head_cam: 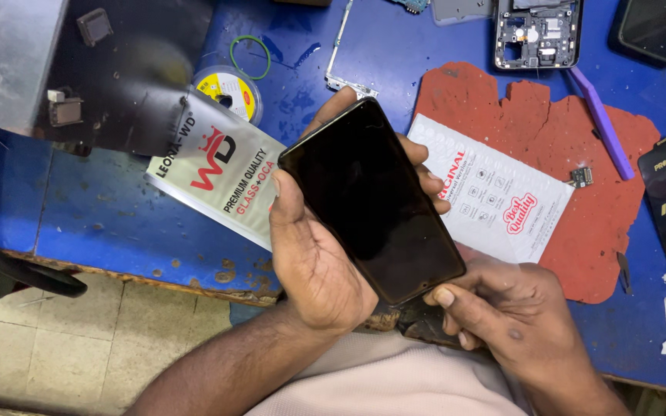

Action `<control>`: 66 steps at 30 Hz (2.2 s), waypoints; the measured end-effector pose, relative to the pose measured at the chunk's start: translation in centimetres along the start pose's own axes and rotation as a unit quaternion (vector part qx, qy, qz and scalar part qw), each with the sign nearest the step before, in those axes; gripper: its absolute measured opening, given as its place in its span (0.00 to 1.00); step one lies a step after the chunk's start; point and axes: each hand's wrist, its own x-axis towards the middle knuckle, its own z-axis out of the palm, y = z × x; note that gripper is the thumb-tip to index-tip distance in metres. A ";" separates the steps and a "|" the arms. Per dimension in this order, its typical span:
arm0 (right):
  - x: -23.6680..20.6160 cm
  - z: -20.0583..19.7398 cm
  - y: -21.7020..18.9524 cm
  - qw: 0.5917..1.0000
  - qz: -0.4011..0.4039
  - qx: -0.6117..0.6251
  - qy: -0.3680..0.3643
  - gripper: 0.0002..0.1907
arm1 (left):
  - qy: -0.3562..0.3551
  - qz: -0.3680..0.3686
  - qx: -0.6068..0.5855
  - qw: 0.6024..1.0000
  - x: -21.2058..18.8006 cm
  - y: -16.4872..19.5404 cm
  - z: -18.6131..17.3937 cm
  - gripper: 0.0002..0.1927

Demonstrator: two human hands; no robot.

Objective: The person holds a black smartphone with a cracked screen and repeatedly taps and rubs the display with a finger. The person rotates the phone to view different angles and briefly picks up a small component from the table before returning to the phone. The phone remains off throughout the clip.

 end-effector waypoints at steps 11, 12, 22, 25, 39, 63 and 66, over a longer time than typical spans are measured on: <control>-0.2 -0.4 -0.5 1.000 0.009 -0.027 -0.012 0.07 | 0.015 0.003 -0.011 1.000 0.1 0.2 0.1 0.35; -0.2 -0.4 -0.5 1.000 0.012 -0.028 -0.006 0.08 | 0.016 0.000 -0.001 1.000 0.1 0.2 0.1 0.36; 0.1 -1.4 -0.1 0.999 0.011 -0.018 -0.039 0.06 | 0.004 -0.009 0.008 1.000 0.2 0.0 0.1 0.35; 0.2 -1.7 -0.2 0.998 0.039 -0.022 -0.035 0.06 | 0.005 -0.009 0.017 1.000 0.2 0.1 0.1 0.36; 0.9 -3.2 -1.1 0.986 0.083 -0.082 -0.123 0.08 | 0.008 -0.039 0.049 0.998 0.3 0.0 0.5 0.37; 1.0 -1.9 -2.3 0.978 -0.143 0.030 -0.152 0.36 | 0.004 -0.075 0.002 0.997 0.5 0.5 -0.2 0.34; 1.0 -1.9 -1.8 0.982 -0.107 0.004 -0.158 0.37 | 0.010 -0.078 0.031 0.996 0.6 0.7 0.0 0.36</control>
